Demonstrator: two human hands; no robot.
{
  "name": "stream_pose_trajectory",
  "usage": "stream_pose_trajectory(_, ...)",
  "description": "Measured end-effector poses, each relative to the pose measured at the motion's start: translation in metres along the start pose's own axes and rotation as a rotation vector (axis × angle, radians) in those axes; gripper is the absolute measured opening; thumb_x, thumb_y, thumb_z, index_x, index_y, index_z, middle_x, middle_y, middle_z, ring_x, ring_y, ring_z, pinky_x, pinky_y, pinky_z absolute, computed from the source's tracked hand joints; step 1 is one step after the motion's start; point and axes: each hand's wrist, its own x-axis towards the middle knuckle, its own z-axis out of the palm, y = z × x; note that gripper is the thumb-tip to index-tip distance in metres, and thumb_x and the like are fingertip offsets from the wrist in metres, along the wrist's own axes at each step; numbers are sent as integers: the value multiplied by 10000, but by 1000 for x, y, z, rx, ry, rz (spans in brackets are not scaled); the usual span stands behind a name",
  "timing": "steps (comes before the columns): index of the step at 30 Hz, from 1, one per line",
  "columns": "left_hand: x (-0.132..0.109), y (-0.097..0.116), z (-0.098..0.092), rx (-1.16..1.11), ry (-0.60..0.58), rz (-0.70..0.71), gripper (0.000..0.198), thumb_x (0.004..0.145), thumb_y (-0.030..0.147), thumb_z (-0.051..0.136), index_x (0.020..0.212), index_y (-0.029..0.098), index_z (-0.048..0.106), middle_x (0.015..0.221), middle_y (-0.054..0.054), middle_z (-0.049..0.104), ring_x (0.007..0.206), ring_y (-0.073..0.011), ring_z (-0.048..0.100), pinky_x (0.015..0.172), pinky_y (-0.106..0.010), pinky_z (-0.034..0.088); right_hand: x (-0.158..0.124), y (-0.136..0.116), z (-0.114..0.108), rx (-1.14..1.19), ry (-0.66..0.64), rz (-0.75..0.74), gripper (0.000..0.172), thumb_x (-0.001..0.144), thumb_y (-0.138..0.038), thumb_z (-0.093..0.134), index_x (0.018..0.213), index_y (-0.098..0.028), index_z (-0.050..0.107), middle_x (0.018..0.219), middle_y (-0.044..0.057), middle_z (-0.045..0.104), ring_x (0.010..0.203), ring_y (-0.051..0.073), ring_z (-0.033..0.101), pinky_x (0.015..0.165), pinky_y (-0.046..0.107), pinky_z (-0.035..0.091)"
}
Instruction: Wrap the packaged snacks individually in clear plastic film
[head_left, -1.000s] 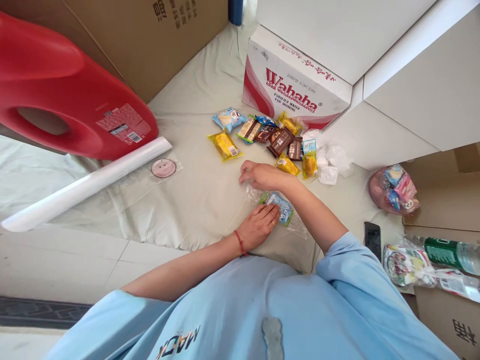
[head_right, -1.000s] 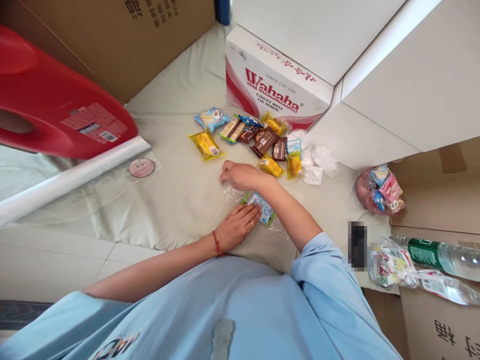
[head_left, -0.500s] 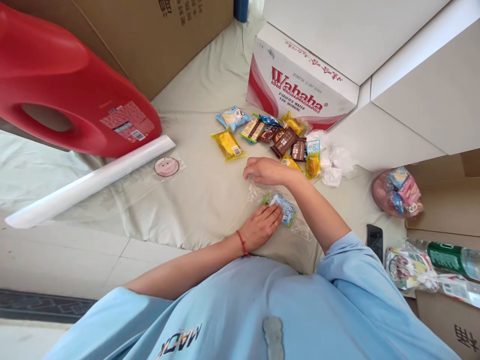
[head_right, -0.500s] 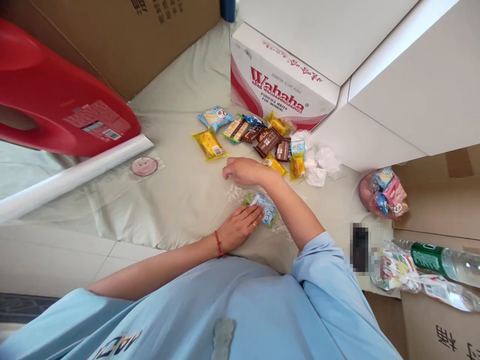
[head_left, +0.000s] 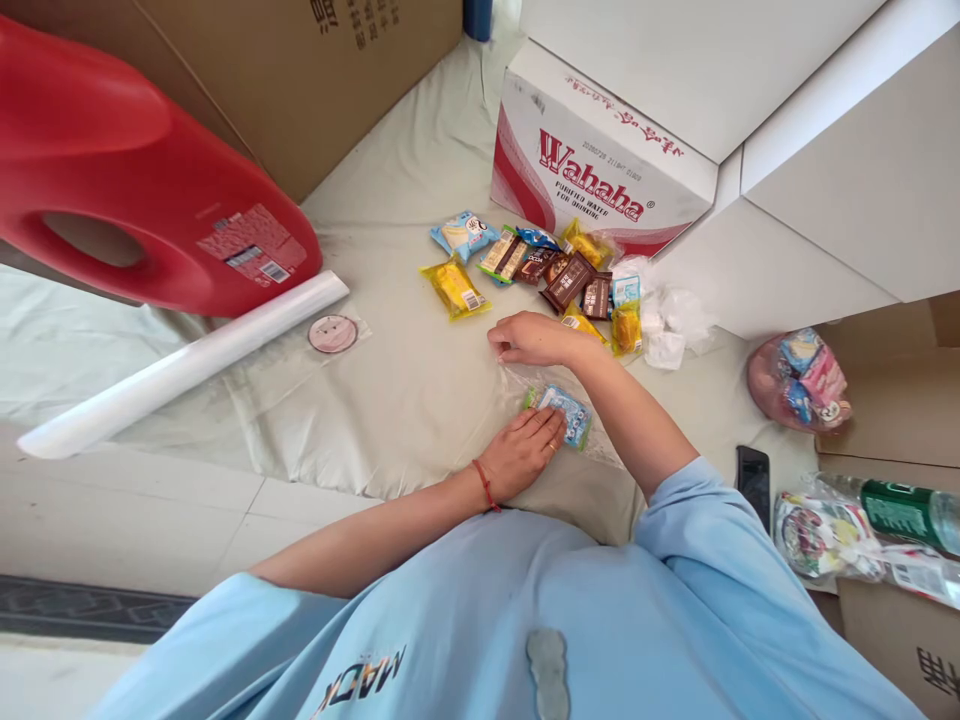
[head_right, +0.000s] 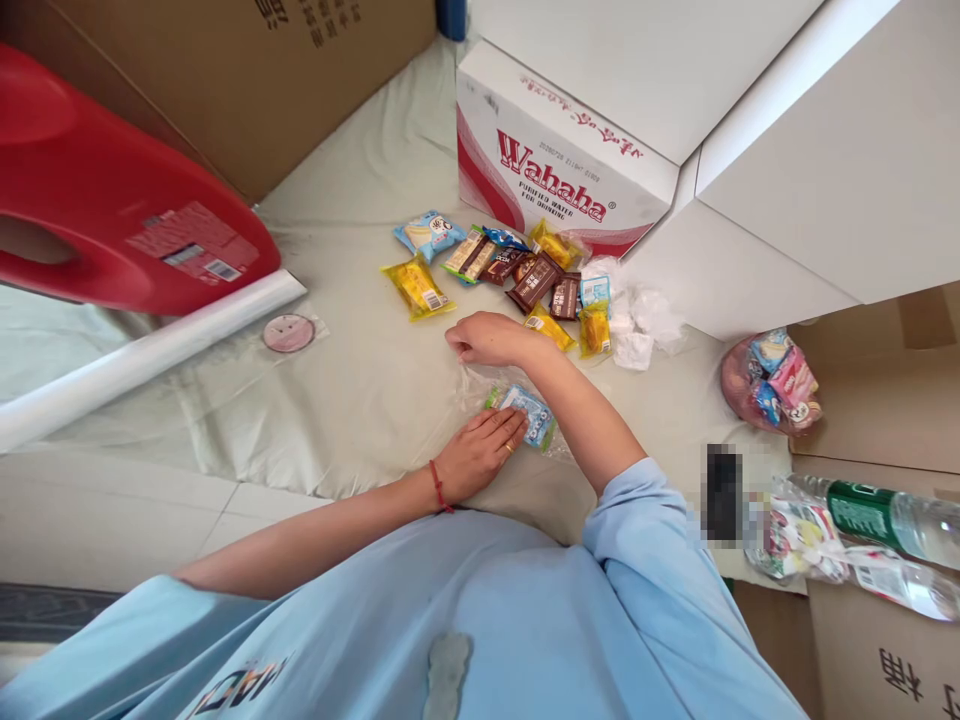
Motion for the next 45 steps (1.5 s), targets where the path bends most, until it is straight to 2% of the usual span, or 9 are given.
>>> stream_pose_trajectory(5,0,0,1,-19,-1,-12,383,1047,141,453,1379,73,631,1447,-156,666,1349,-261,601,1120,-411,430,-18,-6,2,23,406,150,126,944,-151,556,946,-165,682,1032,79,642,882,196,576,790,297,392)
stream_pose_trajectory(12,0,-1,4,-162,-65,-82,451,1026,127,463,1463,124,573,1476,-158,641,1419,-236,539,1149,-424,426,-127,-46,57,185,880,324,179,1041,-312,524,1020,-230,682,903,48,672,828,197,626,792,342,514)
stream_pose_trajectory(17,-1,-8,-5,-312,47,-156,462,974,134,492,1419,147,618,1422,-141,681,1368,-243,583,1117,-437,476,-158,-68,129,192,821,465,270,1048,-291,491,1198,-259,714,1224,129,706,1167,268,651,1024,477,552)
stream_pose_trajectory(21,0,-26,-12,-297,58,-311,404,989,196,506,1355,227,675,1372,-109,718,1369,-267,589,1120,-505,454,-155,-69,155,172,814,483,311,1054,-271,483,1263,-265,713,1309,131,692,1237,280,621,1081,530,523)
stream_pose_trajectory(27,0,-54,-19,-182,-33,-469,312,1022,287,492,1155,209,763,1244,-89,780,1295,-286,637,1071,-504,470,-157,-58,160,174,902,520,348,1059,-290,486,1330,-227,695,1366,157,657,1264,291,577,1098,520,500)
stream_pose_trajectory(35,-2,-59,-20,-154,-53,-524,314,1001,283,489,1140,219,763,1274,-81,770,1301,-289,633,1069,-521,472,-156,-39,156,240,861,402,279,1027,-270,564,1201,-254,781,1227,102,728,1240,289,532,1099,510,478)
stream_pose_trajectory(40,-3,-67,-35,6,188,-604,234,943,261,549,1045,193,749,1266,-149,744,1260,-337,597,1047,-548,472,-153,-37,154,317,868,436,248,1011,-264,596,1140,-257,809,1167,95,760,1146,282,563,1041,481,495)
stream_pose_trajectory(42,-4,-59,-45,74,278,-557,218,923,231,578,1072,219,737,1272,-139,738,1199,-331,609,1037,-559,452,-150,-38,153,340,868,452,246,1009,-251,599,1130,-254,814,1155,97,769,1112,276,574,1015,469,498)
stream_pose_trajectory(45,-2,-33,-48,-11,206,-311,307,927,187,567,1181,285,709,1202,-80,770,1109,-274,662,1008,-505,458,-147,-41,151,347,862,474,257,1019,-235,580,1129,-253,812,1151,97,774,1098,266,590,1000,454,486)
